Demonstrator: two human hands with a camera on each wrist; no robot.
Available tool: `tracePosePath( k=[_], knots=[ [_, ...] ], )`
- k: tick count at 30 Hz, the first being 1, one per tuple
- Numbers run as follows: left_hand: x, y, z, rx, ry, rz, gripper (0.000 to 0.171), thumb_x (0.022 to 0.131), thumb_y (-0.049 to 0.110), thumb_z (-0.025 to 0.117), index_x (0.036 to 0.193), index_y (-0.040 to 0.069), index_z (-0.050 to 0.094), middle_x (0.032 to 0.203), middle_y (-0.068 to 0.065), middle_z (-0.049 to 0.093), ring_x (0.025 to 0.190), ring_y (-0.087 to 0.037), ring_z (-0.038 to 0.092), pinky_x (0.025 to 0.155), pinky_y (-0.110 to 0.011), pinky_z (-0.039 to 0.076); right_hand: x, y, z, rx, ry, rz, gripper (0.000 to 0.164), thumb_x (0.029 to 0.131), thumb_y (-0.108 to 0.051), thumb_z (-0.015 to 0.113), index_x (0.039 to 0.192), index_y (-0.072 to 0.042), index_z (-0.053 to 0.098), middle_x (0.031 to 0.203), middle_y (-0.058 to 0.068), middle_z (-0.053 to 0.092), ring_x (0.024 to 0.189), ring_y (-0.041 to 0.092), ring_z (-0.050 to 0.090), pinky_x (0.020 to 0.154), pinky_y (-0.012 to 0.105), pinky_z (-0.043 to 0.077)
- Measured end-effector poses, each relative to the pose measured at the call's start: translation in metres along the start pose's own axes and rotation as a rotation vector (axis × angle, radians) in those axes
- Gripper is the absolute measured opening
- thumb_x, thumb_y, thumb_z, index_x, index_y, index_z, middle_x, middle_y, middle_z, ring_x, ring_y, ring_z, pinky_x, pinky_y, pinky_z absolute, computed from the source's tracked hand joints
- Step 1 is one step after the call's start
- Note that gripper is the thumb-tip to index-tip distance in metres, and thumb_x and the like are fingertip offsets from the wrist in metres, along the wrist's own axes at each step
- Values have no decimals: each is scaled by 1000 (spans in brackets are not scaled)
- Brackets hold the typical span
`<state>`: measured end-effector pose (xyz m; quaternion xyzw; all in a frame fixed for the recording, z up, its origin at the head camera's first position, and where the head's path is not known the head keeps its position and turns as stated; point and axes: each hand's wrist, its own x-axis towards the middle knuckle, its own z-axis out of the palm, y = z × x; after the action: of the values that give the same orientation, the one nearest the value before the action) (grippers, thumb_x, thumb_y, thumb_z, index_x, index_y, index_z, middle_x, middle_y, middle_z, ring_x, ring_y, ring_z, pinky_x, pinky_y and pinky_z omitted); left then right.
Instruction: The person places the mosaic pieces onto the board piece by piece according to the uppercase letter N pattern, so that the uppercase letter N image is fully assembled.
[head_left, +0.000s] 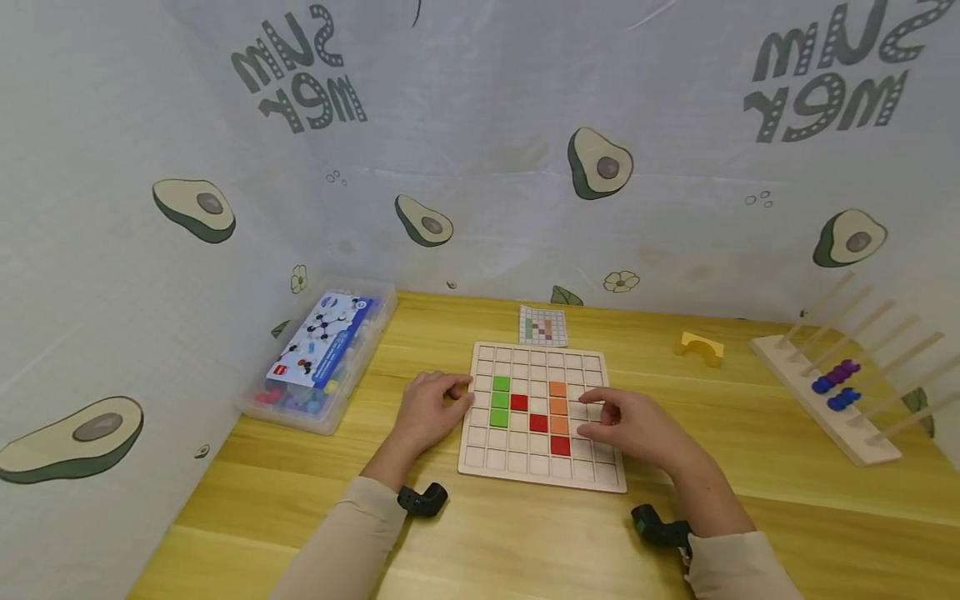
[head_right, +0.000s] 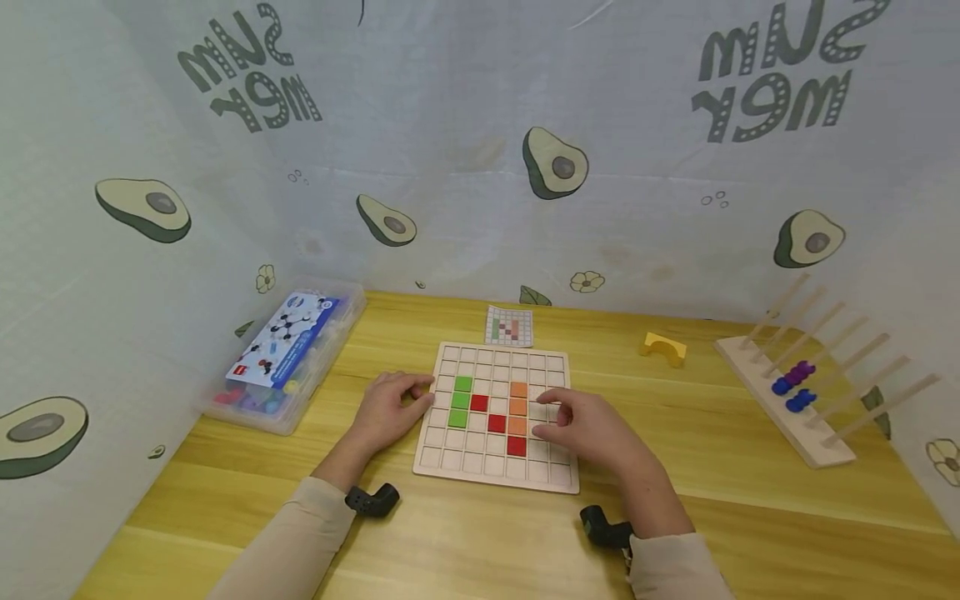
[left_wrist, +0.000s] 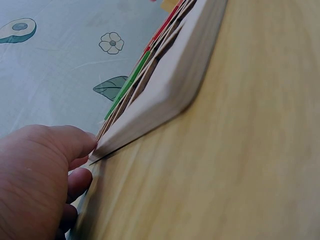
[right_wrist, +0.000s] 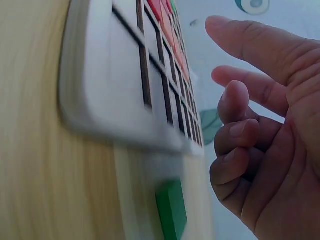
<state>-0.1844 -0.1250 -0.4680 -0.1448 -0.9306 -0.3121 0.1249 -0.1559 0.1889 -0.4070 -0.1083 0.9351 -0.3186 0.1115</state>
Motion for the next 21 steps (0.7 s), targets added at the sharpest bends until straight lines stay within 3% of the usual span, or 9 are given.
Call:
tracePosePath(
  k=[14,21],
  knots=[
    [0,1,-2,-7,-11,-4,27,86,34,64,109,21,69,77,16,53,77,-10,44,76,-33,33,-23,40,-25,38,-70,-20,46,76,-33,75,114,-11,61,72,3,48,62,16,43,53,27,35],
    [0,1,0,-3,-10,-5,27,86,35,64,109,23,68,77,17,54,78,-9,45,77,-33,34,-31,50,-30,42,-98,22,47,75,-33,76,115,-11,61,71,3,48,61,16,43,52,28,34]
  ],
)
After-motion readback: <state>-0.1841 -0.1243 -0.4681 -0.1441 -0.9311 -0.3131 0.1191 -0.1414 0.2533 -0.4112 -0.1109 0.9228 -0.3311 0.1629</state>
